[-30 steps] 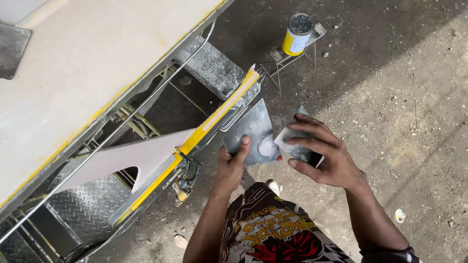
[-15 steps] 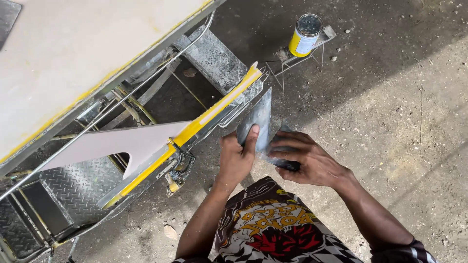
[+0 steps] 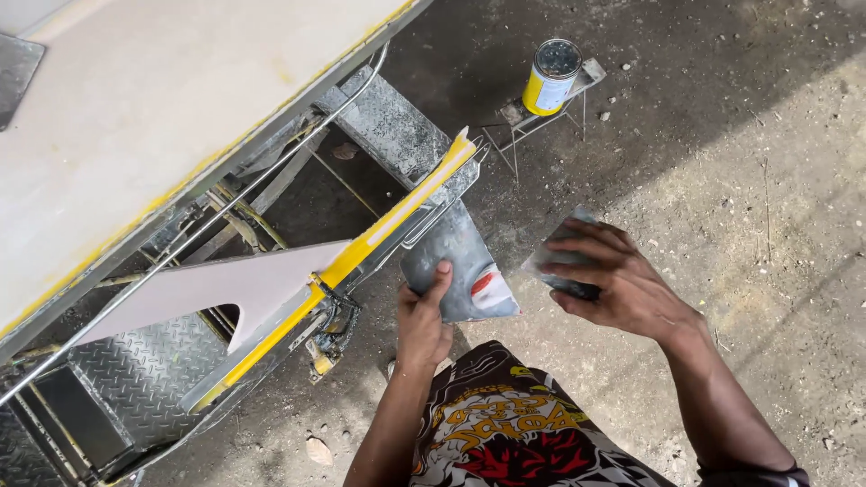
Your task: The person scoops body filler from a bucket using a putty knife and applies it to a metal panel. They then use a second putty knife to spread and smooth the filler along the edge of the panel.
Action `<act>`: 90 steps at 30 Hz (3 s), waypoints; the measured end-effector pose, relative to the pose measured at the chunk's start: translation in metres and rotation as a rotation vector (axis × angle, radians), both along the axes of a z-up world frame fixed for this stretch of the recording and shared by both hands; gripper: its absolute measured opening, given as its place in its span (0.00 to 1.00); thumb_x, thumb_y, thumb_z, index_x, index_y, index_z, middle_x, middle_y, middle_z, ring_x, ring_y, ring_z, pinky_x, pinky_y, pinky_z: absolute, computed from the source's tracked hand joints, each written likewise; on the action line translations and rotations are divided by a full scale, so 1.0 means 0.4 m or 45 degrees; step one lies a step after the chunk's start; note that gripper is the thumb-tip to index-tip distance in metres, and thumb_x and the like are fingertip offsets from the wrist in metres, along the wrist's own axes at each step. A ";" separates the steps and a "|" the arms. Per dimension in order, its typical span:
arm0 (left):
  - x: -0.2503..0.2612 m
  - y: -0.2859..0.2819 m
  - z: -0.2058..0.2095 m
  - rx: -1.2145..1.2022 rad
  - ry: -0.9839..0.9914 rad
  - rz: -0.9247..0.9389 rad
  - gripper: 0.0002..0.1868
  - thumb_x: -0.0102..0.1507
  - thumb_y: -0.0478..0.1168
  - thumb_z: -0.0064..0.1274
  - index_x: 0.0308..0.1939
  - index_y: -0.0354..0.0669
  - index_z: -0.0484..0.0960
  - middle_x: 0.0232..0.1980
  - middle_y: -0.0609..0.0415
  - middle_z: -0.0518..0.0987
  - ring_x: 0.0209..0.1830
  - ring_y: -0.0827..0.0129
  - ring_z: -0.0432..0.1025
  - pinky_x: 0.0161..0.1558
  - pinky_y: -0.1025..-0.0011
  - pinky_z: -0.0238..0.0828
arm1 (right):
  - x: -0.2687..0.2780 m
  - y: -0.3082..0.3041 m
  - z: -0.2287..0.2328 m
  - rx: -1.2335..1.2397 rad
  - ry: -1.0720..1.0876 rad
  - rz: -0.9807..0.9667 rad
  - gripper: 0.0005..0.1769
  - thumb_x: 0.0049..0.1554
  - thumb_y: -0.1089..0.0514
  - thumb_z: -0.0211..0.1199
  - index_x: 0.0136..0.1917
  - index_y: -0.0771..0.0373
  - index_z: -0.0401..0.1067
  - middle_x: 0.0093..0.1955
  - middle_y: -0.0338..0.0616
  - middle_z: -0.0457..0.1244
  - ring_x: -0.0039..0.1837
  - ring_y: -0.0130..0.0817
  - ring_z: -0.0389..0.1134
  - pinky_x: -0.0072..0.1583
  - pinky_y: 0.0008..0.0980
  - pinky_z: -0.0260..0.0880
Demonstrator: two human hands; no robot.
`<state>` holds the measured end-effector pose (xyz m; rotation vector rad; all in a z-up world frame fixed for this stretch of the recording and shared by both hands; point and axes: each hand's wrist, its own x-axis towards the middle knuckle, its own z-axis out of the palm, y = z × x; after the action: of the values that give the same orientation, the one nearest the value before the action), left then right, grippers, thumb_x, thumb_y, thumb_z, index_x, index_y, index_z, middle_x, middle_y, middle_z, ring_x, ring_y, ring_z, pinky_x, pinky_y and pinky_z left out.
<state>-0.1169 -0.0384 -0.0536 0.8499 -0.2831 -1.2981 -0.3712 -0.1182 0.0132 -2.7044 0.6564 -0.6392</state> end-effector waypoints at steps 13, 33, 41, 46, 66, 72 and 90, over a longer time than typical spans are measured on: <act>-0.042 -0.015 -0.061 -0.078 -0.912 0.009 0.21 0.68 0.52 0.54 0.27 0.41 0.82 0.20 0.61 0.72 0.17 0.76 0.60 0.21 0.69 0.53 | 0.047 0.082 0.024 0.079 -0.057 0.043 0.26 0.48 0.47 0.74 0.60 0.51 0.78 0.69 0.38 0.66 0.77 0.41 0.58 0.77 0.51 0.56; -0.017 -0.027 -0.022 0.036 0.104 -0.034 0.12 0.59 0.36 0.64 0.43 0.38 0.81 0.43 0.47 0.85 0.36 0.61 0.83 0.38 0.61 0.86 | 0.003 0.028 -0.102 0.564 -0.609 0.221 0.24 0.50 0.51 0.77 0.60 0.50 0.78 0.74 0.37 0.62 0.81 0.51 0.55 0.77 0.55 0.63; -0.040 -0.008 0.058 -0.231 -1.144 -0.118 0.18 0.69 0.49 0.53 0.32 0.39 0.81 0.24 0.54 0.79 0.21 0.71 0.75 0.25 0.70 0.73 | 0.064 0.091 0.042 -0.101 -0.145 -0.078 0.25 0.48 0.46 0.73 0.59 0.49 0.77 0.69 0.37 0.64 0.78 0.46 0.55 0.77 0.54 0.54; -0.042 0.003 0.092 -0.243 -1.536 0.016 0.23 0.72 0.49 0.49 0.27 0.38 0.76 0.17 0.56 0.71 0.15 0.73 0.67 0.20 0.68 0.61 | 0.096 0.096 0.006 0.063 -0.045 0.076 0.26 0.47 0.47 0.73 0.59 0.51 0.78 0.68 0.39 0.65 0.78 0.48 0.55 0.77 0.52 0.52; 0.001 0.014 -0.100 -0.078 -0.222 0.173 0.12 0.65 0.44 0.64 0.42 0.38 0.85 0.39 0.55 0.82 0.34 0.73 0.73 0.31 0.73 0.67 | 0.049 0.043 0.026 0.081 -0.325 -0.055 0.24 0.50 0.50 0.73 0.60 0.47 0.76 0.72 0.37 0.63 0.81 0.45 0.56 0.79 0.48 0.59; -0.013 0.008 -0.063 -0.129 -0.802 0.205 0.22 0.70 0.51 0.59 0.32 0.36 0.83 0.29 0.60 0.77 0.27 0.77 0.68 0.30 0.72 0.64 | 0.091 0.045 0.008 0.105 -0.231 0.131 0.25 0.50 0.49 0.74 0.61 0.49 0.77 0.71 0.40 0.64 0.79 0.45 0.57 0.79 0.49 0.58; 0.029 -0.002 -0.008 -0.100 0.099 -0.103 0.23 0.67 0.48 0.56 0.55 0.31 0.77 0.48 0.42 0.84 0.39 0.59 0.83 0.37 0.58 0.84 | 0.097 -0.029 -0.174 0.496 -0.637 0.338 0.29 0.43 0.54 0.80 0.59 0.53 0.78 0.73 0.39 0.62 0.80 0.48 0.57 0.76 0.56 0.64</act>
<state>-0.1053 -0.0392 -0.0570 0.7257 -0.3073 -1.3834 -0.3326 -0.1297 -0.0564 -2.1037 0.2523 -0.9532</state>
